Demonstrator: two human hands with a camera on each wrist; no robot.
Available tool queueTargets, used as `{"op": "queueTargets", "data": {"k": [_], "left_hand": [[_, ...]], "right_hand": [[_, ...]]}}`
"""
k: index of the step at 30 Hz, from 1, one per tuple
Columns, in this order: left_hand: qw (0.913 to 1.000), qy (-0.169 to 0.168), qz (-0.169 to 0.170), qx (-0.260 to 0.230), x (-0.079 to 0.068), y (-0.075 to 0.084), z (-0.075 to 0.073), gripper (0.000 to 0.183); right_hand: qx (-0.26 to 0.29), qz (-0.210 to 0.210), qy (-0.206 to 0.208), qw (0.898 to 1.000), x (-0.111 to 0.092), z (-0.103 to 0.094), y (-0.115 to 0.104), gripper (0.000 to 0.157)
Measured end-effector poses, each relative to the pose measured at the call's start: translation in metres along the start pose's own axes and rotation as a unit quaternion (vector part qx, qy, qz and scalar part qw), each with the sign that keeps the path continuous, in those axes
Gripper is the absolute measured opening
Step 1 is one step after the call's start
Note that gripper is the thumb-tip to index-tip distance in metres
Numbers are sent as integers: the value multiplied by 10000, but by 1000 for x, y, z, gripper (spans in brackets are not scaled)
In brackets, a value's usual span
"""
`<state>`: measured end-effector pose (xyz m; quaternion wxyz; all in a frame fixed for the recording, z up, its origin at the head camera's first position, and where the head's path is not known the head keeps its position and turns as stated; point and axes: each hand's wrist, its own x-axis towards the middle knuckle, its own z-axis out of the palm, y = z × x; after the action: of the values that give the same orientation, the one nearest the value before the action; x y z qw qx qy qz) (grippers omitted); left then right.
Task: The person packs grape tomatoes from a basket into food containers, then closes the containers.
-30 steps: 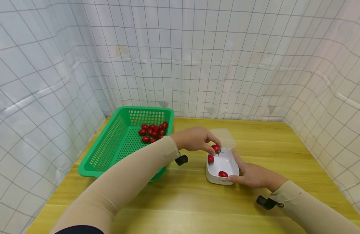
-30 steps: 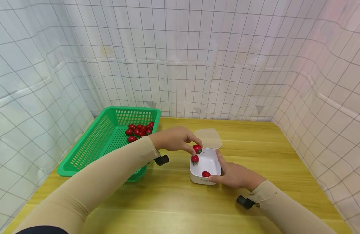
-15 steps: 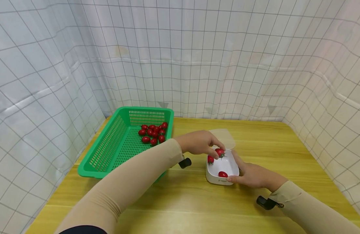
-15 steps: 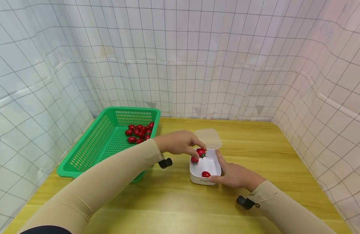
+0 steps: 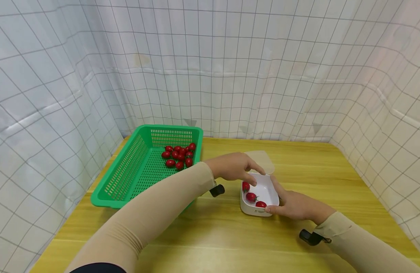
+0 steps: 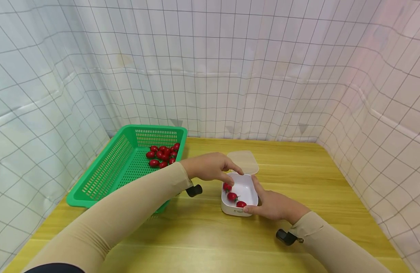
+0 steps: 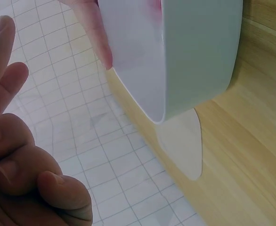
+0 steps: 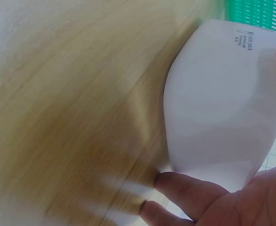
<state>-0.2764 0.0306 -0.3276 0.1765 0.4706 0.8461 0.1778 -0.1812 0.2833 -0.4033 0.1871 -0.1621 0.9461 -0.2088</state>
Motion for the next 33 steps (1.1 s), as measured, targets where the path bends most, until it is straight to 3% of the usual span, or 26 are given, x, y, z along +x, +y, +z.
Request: {"op": "queueTargets", "data": {"k": [12, 17, 27, 33], "left_hand": [[9996, 192, -150, -115, -15, -15, -14, 46], [9971, 334, -399, -564, -31, -29, -28, 46], [9849, 1215, -1079, -601, -82, -84, -58, 45], [9736, 1440, -1651, -642, -114, -126, -67, 44]], "right_hand": [[116, 153, -156, 9997, 1, -1, -1, 124], [120, 122, -125, 9998, 1, 0, -1, 124], [87, 173, -92, 9998, 1, 0, -2, 124], [56, 165, -91, 9998, 1, 0, -2, 124]]}}
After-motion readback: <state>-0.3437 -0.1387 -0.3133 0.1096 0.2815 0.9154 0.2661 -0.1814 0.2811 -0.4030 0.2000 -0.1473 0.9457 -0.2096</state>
